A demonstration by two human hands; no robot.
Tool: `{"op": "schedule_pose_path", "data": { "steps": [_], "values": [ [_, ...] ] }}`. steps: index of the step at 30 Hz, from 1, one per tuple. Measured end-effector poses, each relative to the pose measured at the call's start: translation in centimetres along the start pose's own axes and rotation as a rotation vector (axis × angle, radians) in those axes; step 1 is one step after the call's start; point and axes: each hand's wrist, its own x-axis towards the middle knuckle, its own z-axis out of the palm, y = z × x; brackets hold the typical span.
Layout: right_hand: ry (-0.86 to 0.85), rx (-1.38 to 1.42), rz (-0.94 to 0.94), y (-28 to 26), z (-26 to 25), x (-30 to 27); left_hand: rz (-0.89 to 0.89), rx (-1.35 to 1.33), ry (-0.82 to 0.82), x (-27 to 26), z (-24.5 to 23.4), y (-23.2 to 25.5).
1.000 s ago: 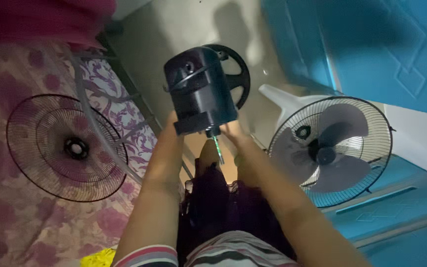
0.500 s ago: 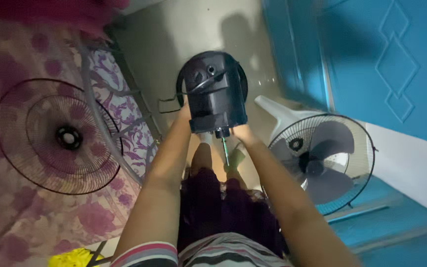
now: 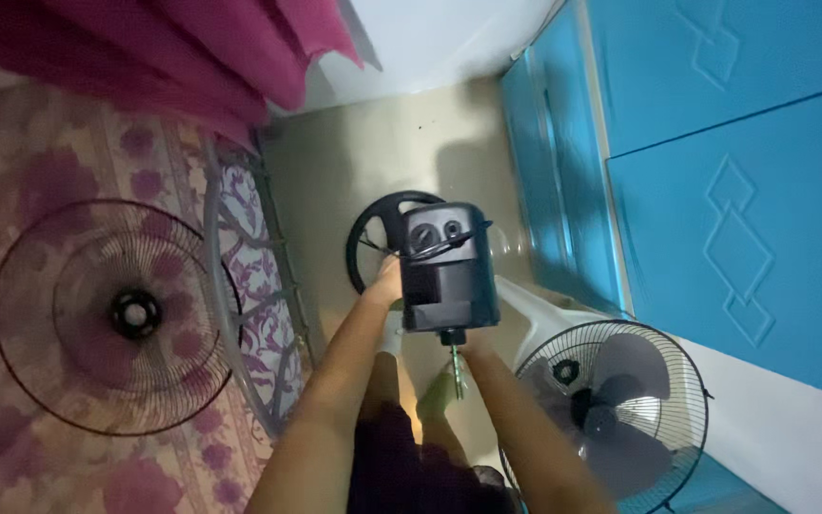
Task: The person disassembles a standing electric fan by removing the front grille, unscrewing the central nut, detaching the fan blades, and then removing the rear grille and motor housing. The components are placed on the floor or a nearby stool.
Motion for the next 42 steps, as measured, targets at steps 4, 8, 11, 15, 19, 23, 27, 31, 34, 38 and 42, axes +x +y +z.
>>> {"op": "schedule_pose_path", "data": {
  "steps": [4,8,11,15,19,23,27,31,34,38,42],
  "values": [
    [0.034,-0.018,-0.015,1.7,1.2,2.9,-0.168,-0.104,0.039,0.5,0.0,0.5],
    [0.046,-0.017,-0.006,1.6,1.2,3.2,0.118,0.008,0.18,0.4,0.5,-0.1],
    [0.035,0.001,0.019,0.3,0.5,1.9,0.018,0.073,0.15,0.5,1.5,-0.4],
    [-0.009,0.014,0.029,-1.2,-1.9,0.9,-0.145,0.27,-0.047,0.5,3.1,0.5],
    [-0.088,-0.01,0.001,-1.2,-3.8,2.6,0.028,0.067,0.091,-0.8,1.6,0.7],
    [-0.102,-0.024,-0.022,-1.6,-3.4,4.1,0.213,-0.084,0.089,-3.2,-1.8,1.3],
    [-0.077,-0.024,-0.029,-2.4,-3.3,4.3,0.546,0.02,0.218,-3.7,-3.6,2.8],
    [-0.08,-0.024,-0.028,-2.9,-4.0,4.1,0.329,-0.054,0.095,-3.5,-2.5,3.1],
    [-0.089,-0.025,-0.039,-3.2,-4.5,4.6,0.125,0.122,-0.016,-2.3,-0.7,2.0],
    [-0.109,-0.03,-0.056,-3.4,-4.9,6.1,0.287,0.165,0.185,0.5,1.5,0.0],
    [-0.16,-0.042,-0.069,-3.2,-5.3,7.1,0.271,-0.29,0.077,0.5,0.9,-1.3]
  ]
}}
